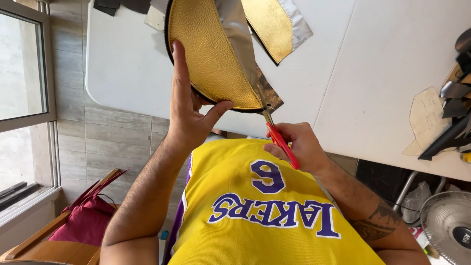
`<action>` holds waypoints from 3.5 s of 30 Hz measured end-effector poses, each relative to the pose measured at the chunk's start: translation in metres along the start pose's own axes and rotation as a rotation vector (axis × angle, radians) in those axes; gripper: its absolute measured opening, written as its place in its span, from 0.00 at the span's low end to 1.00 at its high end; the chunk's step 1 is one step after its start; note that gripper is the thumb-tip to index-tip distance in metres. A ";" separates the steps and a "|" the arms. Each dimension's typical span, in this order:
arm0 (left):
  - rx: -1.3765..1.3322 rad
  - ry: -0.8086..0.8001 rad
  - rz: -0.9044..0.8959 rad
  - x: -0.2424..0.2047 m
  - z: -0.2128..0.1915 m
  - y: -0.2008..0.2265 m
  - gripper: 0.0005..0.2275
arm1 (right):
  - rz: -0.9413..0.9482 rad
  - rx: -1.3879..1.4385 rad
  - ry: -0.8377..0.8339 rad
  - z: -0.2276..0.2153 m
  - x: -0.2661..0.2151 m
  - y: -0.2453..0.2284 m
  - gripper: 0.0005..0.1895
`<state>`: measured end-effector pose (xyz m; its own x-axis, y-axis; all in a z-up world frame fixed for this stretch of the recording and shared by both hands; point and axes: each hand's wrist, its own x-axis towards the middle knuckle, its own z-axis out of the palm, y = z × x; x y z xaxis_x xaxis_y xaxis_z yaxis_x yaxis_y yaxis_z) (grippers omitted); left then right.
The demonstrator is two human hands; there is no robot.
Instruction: Cutting leather patterns with scissors and applying adhesive tape to the edges for assembly.
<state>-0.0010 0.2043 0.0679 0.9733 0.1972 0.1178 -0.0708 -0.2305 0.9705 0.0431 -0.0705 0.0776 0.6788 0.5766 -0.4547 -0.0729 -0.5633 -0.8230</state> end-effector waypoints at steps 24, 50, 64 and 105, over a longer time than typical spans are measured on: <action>-0.406 -0.045 -0.310 0.028 0.081 0.058 0.51 | -0.015 0.022 0.081 -0.013 -0.013 0.026 0.17; -0.152 -0.082 -0.260 0.031 0.094 0.038 0.47 | -0.027 0.103 0.208 0.007 -0.024 0.040 0.17; -0.001 -0.021 -0.142 0.021 0.104 0.023 0.47 | 0.096 0.184 0.114 -0.007 -0.026 0.030 0.17; -0.215 -0.024 -0.142 0.030 0.105 0.021 0.52 | 0.067 0.221 0.140 -0.005 -0.044 0.042 0.19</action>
<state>0.0497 0.1055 0.0697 0.9816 0.1894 -0.0259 0.0251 0.0063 0.9997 0.0137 -0.1223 0.0649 0.7605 0.4462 -0.4718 -0.2682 -0.4459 -0.8540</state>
